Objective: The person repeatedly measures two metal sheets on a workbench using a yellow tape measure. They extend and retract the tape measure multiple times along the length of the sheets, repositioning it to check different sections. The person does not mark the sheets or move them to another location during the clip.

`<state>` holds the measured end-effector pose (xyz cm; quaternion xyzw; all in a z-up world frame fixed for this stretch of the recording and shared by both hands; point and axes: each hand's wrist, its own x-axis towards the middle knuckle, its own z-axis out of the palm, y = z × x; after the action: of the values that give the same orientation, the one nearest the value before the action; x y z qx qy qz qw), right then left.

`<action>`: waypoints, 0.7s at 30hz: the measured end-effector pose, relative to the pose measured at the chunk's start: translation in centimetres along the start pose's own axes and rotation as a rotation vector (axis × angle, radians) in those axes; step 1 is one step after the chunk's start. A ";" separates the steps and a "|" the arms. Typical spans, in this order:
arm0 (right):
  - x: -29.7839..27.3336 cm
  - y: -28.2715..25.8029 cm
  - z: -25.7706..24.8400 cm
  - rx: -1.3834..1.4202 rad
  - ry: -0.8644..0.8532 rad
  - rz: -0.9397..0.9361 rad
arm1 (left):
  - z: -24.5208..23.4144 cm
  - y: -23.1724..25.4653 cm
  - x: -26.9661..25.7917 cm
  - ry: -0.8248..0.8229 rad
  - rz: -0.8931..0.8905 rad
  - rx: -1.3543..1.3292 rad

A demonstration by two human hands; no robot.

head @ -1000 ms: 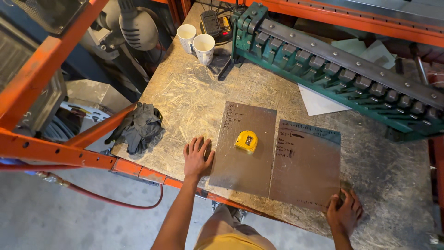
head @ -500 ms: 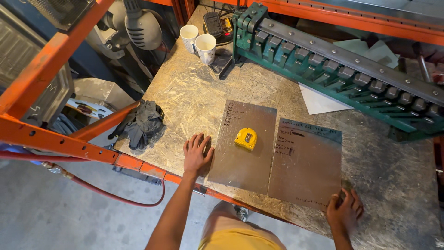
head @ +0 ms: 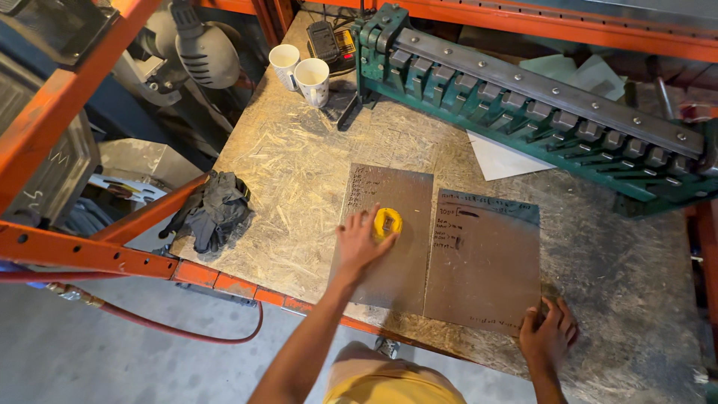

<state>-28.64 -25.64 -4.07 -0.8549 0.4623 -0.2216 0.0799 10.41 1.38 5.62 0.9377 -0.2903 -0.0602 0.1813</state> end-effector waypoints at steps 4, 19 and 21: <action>-0.1 0.0 -0.1 0.007 -0.013 0.012 | 0.9 4.2 1.2 -0.148 -0.088 0.112; 1.2 -5.9 -0.5 0.145 -0.091 -0.064 | 0.6 2.8 0.4 -0.104 -0.124 -0.369; 1.1 -13.2 -2.8 0.394 -0.406 0.046 | -0.8 4.1 -2.1 -0.159 -0.048 -0.544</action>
<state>-19.40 -18.98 3.27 -0.8390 0.4042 -0.1297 0.3404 6.73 -0.29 7.91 0.8536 -0.2546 -0.2132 0.4014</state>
